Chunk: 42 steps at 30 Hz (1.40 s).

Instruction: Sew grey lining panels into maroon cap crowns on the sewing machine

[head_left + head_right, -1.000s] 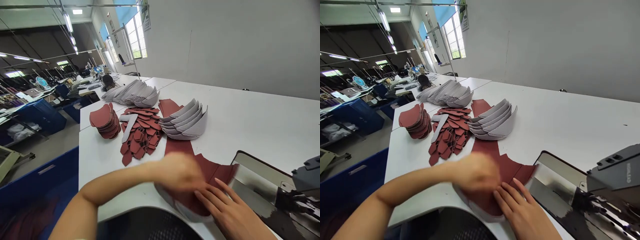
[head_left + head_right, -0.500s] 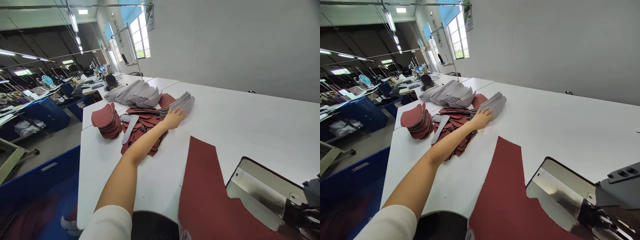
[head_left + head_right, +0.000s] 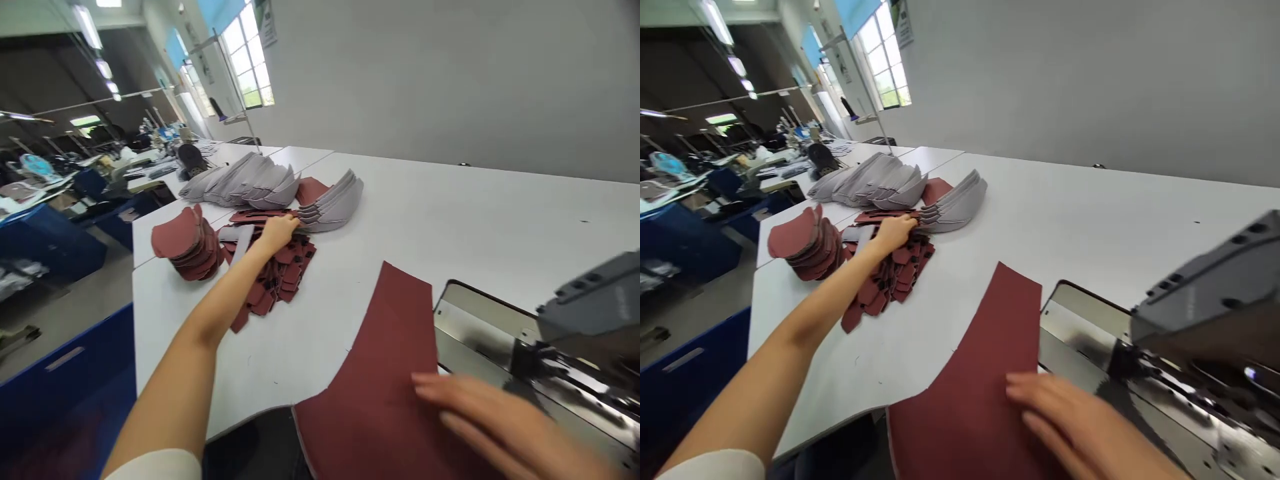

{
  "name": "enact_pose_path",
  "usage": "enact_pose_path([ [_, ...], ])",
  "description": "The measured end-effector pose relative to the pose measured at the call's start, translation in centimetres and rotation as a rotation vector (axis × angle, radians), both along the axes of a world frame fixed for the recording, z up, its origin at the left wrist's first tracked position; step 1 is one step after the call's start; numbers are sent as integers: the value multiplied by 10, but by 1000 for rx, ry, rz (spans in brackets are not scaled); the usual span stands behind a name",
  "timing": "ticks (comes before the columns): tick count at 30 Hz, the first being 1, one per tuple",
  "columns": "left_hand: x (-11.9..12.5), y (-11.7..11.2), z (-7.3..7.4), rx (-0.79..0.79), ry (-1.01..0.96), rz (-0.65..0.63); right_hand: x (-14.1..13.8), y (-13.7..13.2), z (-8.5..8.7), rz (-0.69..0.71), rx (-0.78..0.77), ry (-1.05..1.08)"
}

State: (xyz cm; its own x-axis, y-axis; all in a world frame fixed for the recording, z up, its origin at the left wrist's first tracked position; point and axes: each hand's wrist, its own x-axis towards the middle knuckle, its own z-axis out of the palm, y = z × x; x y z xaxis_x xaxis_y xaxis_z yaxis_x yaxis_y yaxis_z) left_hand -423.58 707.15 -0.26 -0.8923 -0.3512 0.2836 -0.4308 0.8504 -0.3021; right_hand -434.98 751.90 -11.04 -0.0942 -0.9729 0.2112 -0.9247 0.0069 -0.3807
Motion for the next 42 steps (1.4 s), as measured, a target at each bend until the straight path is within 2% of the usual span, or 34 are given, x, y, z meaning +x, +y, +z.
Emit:
enact_pose_path([
  [2, -5, 19, 24, -28, 39, -114, -20, -20, 17, 64, 21, 12],
  [3, -10, 33, 33, -36, 33, -199, -28, -32, 20, 109, 10, 74],
  [5, -21, 70, 41, -30, -56, -428, -37, -52, 16, 189, -16, 224],
  [7, -32, 115, 28, 7, -237, -748, -30, -58, 1, 184, -58, 350],
  [8, -36, 138, 16, 42, -366, -1010, -21, -54, -8, 152, -81, 385],
  [9, -39, 159, 1, 87, -450, -1215, -10, -46, -17, 107, -97, 401],
  [10, -42, 178, -14, 172, -479, -1332, 3, -36, -24, 55, -111, 403],
  [11, -45, 194, -28, 285, -448, -1355, 15, -25, -30, 0, -131, 397],
  [13, -53, 215, -53, 452, -300, -1308, 36, -2, -34, -120, -188, 373],
  [15, -66, 226, -70, 495, -165, -1245, 45, 14, -25, -171, -187, 344],
  [17, -81, 233, -84, 469, -116, -1205, 37, 25, -4, -114, -88, 275],
  [19, -92, 239, -95, 457, -107, -1159, 19, 32, 20, 8, 57, 172],
  [21, -97, 244, -102, 466, -80, -1124, 0, 36, 34, 110, 136, 74],
  [23, -98, 247, -105, 484, -56, -1117, -10, 35, 30, 137, 148, 16],
  [25, -97, 249, -105, 521, -51, -1094, -6, 30, 11, 65, 68, 22],
  [28, -92, 254, -100, 572, -73, -1056, 20, 23, -24, -121, -179, 117],
  [30, -86, 259, -96, 588, -96, -1065, 39, 22, -38, -205, -300, 172],
  [34, -75, 269, -93, 627, -124, -1067, 58, 24, -38, -238, -356, 196],
  [38, -73, 273, -95, 645, -128, -1058, 57, 24, -30, -244, -355, 198],
  [42, -75, 273, -97, 629, -134, -1057, 56, 24, -30, -258, -348, 198],
])
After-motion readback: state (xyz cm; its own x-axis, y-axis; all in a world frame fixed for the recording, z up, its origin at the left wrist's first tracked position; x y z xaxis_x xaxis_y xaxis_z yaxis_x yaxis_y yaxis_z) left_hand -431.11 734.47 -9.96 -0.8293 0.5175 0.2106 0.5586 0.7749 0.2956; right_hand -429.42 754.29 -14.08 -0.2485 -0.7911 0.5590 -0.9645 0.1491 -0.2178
